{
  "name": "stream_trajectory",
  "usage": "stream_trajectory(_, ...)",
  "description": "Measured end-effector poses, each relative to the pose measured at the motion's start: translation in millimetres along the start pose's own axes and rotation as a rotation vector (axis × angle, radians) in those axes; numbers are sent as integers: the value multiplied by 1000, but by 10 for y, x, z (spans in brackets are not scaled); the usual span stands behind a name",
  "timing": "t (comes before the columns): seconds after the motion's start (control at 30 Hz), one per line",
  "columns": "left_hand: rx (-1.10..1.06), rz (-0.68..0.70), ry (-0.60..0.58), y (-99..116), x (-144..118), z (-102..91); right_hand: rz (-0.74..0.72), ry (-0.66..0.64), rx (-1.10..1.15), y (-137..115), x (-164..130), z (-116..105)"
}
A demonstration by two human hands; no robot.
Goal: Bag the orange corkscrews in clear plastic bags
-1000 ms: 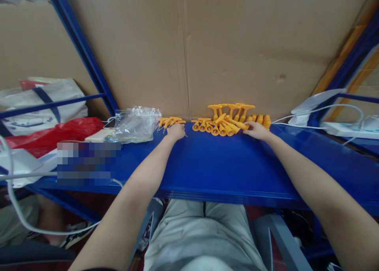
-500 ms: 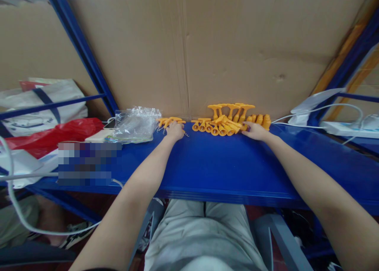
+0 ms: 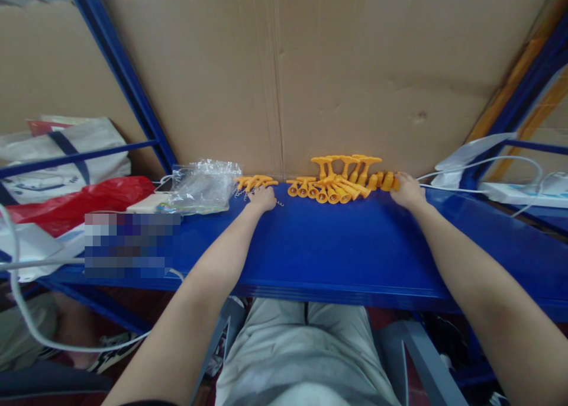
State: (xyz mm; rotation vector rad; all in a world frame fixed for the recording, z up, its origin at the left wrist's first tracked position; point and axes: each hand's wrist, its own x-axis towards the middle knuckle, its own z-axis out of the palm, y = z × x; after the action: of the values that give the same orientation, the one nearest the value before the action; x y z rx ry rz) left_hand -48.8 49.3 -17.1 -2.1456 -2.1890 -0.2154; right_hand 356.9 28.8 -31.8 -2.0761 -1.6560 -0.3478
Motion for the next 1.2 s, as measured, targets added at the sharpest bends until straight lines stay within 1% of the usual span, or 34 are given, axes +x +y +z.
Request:
stream_trajectory(0.07, -19, -7, -30, 10, -14, -14, 42, -73, -33, -5, -40, -20)
stream_trajectory(0.13, -29, -5, -59, 19, -30, -35, 68, -112, -53, -34, -72, -56)
stream_trajectory(0.27, -4, 7, -90, 41, -65, -89, 86, -77, -65, -106, -93, -136)
stream_trajectory(0.33, 15, 38, -101, 56, -84, -112, 82, -64, -31, -130, -78, -151)
stream_trajectory(0.5, 76, 123, -105, 101, -145, -154, 173, -126, 100, -146, 1, -98)
stream_trajectory(0.7, 120, 169, -92, 138, -186, -175, 191, -219, 168, -108, 38, -49)
stream_trajectory(0.83, 51, 208, -21, 155, -196, -167, 169, -293, 187, -114, 19, -55)
stream_trajectory(0.93, -9, 246, 67, 171, -211, -166, 156, -323, 93, -166, 0, -67)
stream_trajectory(1.07, -69, 253, 150, 202, -232, -180, 70, -295, -97, -244, -33, -97)
stream_trajectory(1.13, -104, 255, 200, 220, -240, -188, 26, -263, -159, -276, -51, -130)
stream_trajectory(1.2, -149, 268, 250, 238, -247, -194, 16, -219, -201, -320, -75, -185)
